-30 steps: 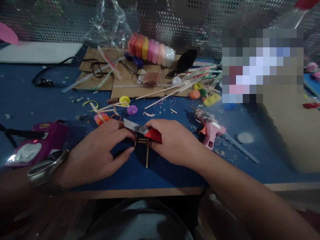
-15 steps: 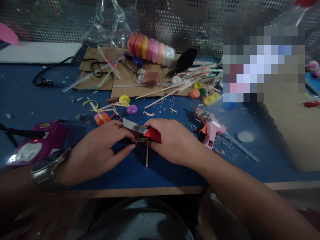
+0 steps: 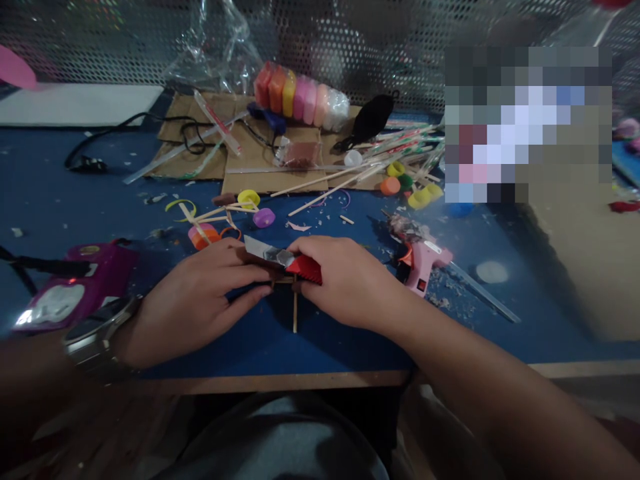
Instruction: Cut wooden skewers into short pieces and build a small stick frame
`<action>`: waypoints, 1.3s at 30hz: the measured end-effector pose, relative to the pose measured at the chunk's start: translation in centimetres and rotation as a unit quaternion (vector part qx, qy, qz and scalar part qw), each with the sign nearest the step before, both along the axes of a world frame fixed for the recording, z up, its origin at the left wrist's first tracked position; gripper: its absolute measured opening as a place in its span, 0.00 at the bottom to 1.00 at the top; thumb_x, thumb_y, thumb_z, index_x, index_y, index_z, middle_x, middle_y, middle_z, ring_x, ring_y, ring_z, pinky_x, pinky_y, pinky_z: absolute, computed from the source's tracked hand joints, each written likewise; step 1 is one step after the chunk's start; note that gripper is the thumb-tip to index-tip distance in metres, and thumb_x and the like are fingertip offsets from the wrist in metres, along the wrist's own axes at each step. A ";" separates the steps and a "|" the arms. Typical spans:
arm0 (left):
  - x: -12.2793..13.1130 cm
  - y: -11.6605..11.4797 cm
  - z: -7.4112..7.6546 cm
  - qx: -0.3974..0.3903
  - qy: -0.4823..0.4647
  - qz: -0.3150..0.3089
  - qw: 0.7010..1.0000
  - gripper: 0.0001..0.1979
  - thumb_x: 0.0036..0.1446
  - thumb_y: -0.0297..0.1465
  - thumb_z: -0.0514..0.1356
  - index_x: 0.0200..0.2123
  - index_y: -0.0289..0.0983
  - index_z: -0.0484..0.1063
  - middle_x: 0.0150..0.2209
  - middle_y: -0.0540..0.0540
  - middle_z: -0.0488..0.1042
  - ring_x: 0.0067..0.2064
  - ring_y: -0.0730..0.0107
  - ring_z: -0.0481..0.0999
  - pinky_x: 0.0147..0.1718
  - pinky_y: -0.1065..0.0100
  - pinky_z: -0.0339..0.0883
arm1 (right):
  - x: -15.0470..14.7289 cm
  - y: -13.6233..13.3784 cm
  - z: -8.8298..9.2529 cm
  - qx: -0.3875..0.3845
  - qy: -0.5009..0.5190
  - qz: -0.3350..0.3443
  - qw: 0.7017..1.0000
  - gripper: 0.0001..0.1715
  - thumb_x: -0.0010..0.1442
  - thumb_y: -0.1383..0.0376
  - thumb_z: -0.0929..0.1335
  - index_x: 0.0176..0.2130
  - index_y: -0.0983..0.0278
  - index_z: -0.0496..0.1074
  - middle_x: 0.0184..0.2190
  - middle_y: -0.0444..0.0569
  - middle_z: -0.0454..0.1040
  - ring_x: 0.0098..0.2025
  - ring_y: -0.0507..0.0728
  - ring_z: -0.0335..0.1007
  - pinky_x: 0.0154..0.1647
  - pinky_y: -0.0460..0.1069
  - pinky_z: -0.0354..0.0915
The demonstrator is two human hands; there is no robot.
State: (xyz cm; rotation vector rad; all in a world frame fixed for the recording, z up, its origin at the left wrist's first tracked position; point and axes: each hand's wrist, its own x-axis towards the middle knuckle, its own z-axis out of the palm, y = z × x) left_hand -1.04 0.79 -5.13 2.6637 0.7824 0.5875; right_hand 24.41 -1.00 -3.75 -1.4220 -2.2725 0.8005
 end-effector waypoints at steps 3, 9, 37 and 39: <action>0.0 0.0 0.1 0.005 -0.002 0.002 1.000 0.08 0.72 0.27 0.61 0.47 0.40 0.82 0.46 0.45 0.82 0.46 0.57 0.76 0.48 0.55 0.70 | 0.0 0.0 -0.1 0.000 0.005 0.001 1.000 0.13 0.63 0.66 0.75 0.49 0.58 0.79 0.45 0.45 0.84 0.46 0.60 0.78 0.45 0.50 0.63; 0.1 0.1 0.2 0.015 0.003 0.002 1.000 0.09 0.73 0.28 0.60 0.45 0.40 0.82 0.44 0.45 0.82 0.45 0.57 0.76 0.46 0.56 0.70 | 0.0 0.0 -0.1 0.005 0.005 0.004 1.000 0.13 0.63 0.67 0.75 0.48 0.58 0.79 0.45 0.45 0.84 0.45 0.60 0.79 0.45 0.50 0.63; 0.1 -0.1 0.0 -0.009 0.016 0.011 1.000 0.11 0.73 0.29 0.59 0.50 0.39 0.83 0.52 0.42 0.82 0.52 0.53 0.78 0.53 0.51 0.74 | -0.1 0.1 0.0 0.001 -0.005 0.005 1.000 0.08 0.64 0.65 0.75 0.45 0.59 0.78 0.44 0.47 0.84 0.45 0.61 0.78 0.45 0.52 0.64; 0.1 -0.1 0.0 -0.008 0.013 0.009 1.000 0.11 0.73 0.28 0.60 0.50 0.39 0.83 0.52 0.42 0.82 0.52 0.54 0.78 0.52 0.51 0.73 | -0.1 0.1 0.0 -0.001 -0.002 0.005 1.000 0.08 0.65 0.64 0.75 0.46 0.59 0.78 0.44 0.47 0.84 0.45 0.61 0.79 0.45 0.52 0.64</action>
